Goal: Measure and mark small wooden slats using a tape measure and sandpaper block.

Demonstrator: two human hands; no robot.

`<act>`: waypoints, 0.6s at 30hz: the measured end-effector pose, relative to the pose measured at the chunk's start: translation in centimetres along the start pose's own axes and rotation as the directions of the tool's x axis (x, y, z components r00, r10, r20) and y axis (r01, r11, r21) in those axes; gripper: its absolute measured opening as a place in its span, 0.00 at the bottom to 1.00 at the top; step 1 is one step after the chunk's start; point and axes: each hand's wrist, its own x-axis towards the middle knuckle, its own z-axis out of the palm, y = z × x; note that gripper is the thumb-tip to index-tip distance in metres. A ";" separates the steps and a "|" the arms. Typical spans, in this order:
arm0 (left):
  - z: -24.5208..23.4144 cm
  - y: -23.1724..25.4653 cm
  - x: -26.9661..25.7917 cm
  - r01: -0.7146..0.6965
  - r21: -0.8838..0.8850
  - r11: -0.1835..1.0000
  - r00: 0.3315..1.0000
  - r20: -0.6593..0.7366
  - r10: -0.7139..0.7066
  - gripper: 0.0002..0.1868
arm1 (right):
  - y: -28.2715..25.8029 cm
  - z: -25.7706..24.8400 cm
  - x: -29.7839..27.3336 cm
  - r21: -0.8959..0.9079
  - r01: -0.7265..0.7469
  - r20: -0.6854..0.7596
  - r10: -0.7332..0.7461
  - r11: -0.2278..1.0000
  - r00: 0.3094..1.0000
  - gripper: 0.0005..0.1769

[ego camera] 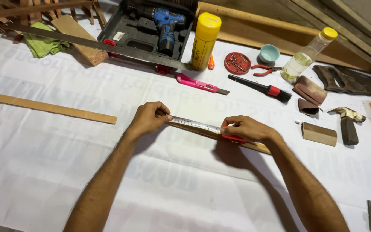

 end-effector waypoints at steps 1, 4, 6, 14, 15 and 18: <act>-0.1 0.0 -0.2 0.009 0.002 1.000 1.000 0.010 -0.009 0.11 | -0.1 -0.4 -0.5 0.009 -0.005 0.008 0.005 1.000 1.000 0.25; 0.0 0.2 -0.4 0.006 -0.044 0.999 1.000 -0.012 -0.007 0.11 | 0.2 -1.3 -2.1 -0.021 -0.154 0.055 0.155 0.988 0.986 0.24; 0.0 0.3 -0.5 0.018 -0.032 0.999 1.000 -0.025 -0.019 0.10 | 0.8 -1.2 -2.9 -0.005 -0.212 0.001 0.212 0.977 0.977 0.24; 0.2 0.2 -0.7 0.002 -0.055 0.999 0.999 -0.046 -0.005 0.10 | 1.3 0.8 -4.7 0.073 -0.045 -0.163 0.056 0.996 0.985 0.24; 0.2 0.2 -0.7 0.010 -0.055 0.998 0.999 -0.050 -0.012 0.10 | 1.0 1.0 -5.0 -0.006 -0.059 -0.189 0.057 0.998 0.980 0.25; 0.5 0.3 -0.7 0.004 -0.023 1.000 0.999 -0.049 -0.005 0.10 | 0.1 1.2 -5.6 -0.034 -0.062 -0.191 0.054 0.997 0.980 0.27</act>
